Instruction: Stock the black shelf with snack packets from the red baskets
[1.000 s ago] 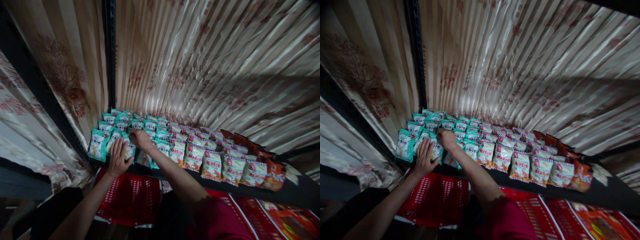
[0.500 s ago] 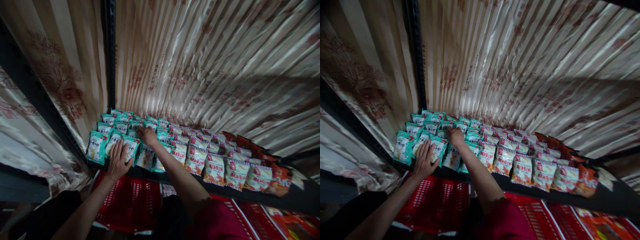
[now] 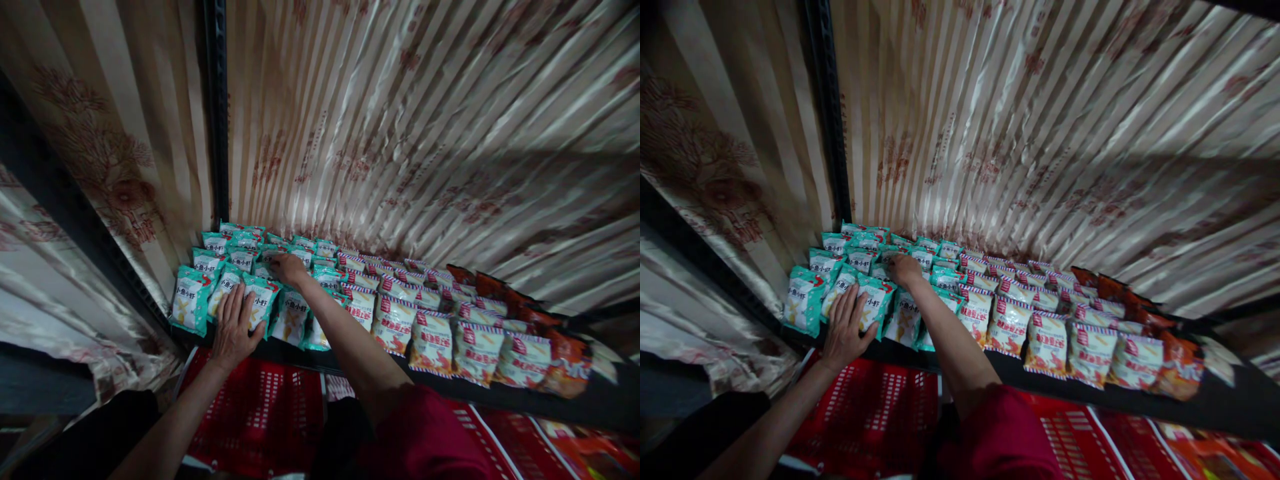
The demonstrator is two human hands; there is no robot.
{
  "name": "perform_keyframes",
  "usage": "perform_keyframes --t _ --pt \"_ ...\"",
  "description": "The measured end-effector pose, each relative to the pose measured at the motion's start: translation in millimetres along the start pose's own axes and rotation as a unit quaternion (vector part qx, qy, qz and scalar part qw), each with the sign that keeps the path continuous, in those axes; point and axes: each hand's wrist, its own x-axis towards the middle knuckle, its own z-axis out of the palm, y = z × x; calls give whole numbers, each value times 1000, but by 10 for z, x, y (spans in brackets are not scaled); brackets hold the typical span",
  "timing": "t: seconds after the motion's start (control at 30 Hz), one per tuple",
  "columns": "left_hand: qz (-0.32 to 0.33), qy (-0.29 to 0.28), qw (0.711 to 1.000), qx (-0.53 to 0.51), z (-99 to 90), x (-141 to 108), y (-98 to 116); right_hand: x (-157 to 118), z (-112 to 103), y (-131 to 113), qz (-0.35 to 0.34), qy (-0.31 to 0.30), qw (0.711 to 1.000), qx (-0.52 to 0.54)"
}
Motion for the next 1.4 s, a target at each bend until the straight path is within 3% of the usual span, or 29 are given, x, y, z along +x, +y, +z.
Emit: perform_keyframes --t 0.4,0.63,0.9,1.1,1.27,1.4 --pt "-10 -9 1000 17 11 6 4 77 68 48 -28 38 998 33" --pt "-11 0 1000 7 26 3 5 193 2 179 -31 125 992 4" --pt "-5 4 1000 16 17 16 16 507 -6 137 -26 73 995 -67" --pt "-5 4 1000 17 20 18 6 635 30 49 -32 83 994 -69" --pt "-6 4 1000 19 23 21 10 678 53 15 -30 90 994 -46" --pt "-7 5 1000 19 18 30 15 724 -11 167 -19 98 995 8"
